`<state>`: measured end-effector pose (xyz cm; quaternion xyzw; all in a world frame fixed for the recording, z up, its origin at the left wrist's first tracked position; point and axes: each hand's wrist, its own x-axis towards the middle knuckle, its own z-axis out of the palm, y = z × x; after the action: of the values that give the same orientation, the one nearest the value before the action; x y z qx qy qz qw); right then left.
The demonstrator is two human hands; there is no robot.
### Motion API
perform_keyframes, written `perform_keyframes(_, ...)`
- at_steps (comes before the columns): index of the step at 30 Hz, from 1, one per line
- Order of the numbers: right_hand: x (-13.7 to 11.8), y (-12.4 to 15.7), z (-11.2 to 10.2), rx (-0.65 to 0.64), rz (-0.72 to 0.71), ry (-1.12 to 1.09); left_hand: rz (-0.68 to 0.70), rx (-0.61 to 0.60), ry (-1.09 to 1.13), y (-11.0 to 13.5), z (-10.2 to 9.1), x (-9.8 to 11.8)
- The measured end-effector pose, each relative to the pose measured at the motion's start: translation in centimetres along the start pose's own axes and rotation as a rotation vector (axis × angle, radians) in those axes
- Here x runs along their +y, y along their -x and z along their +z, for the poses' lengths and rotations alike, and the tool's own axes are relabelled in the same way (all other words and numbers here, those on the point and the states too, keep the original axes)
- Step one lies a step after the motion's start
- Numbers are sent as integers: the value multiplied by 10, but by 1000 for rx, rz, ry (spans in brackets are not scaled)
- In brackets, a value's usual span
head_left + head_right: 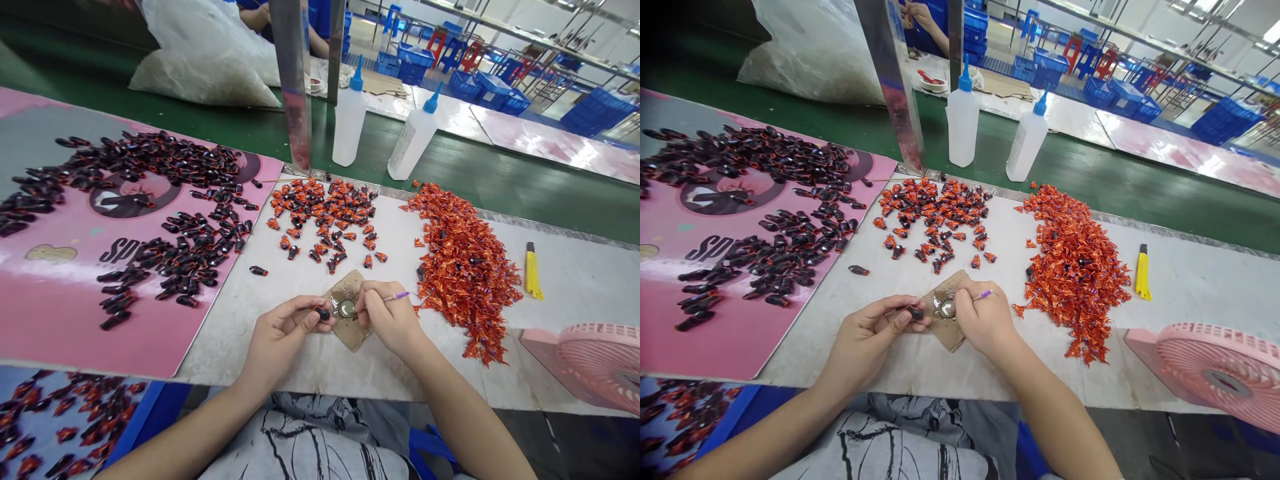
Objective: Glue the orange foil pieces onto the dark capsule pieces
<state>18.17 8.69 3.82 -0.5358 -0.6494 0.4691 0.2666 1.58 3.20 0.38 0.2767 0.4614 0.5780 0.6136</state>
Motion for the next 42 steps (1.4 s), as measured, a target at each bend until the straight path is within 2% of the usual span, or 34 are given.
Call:
perform_keyframes(2, 1, -3, 2, -8, 47, -146, -6, 1, 19, 0, 0, 0)
perform_keyframes(5, -1, -3, 3, -6, 52, -232, -15, -4, 33, 0, 0, -1)
perform_keyframes(11, -6, 6, 8, -32, -163, -448, -22, -35, 33, -1, -1, -2)
perform_keyframes(16, -2, 9, 12, -38, -311, -330, -12, -45, 24, 0, -1, -2)
perform_keyframes(27, -5, 13, 8, -38, -537, -71, 37, -44, -7, 1, 0, 0)
perform_keyframes(33, -5, 12, 5, 18, -489, -63, 40, -40, 0, 1, 0, -2)
perform_keyframes(36, -3, 8, 1, 67, -436, 67, 41, -37, 1, 1, -1, -2)
perform_keyframes(39, -1, 4, -3, 2, -295, 228, 36, -30, 0, 1, -1, -2)
perform_keyframes(42, -1, 3, -3, -66, -188, 152, 33, -18, -9, 1, 0, -1)
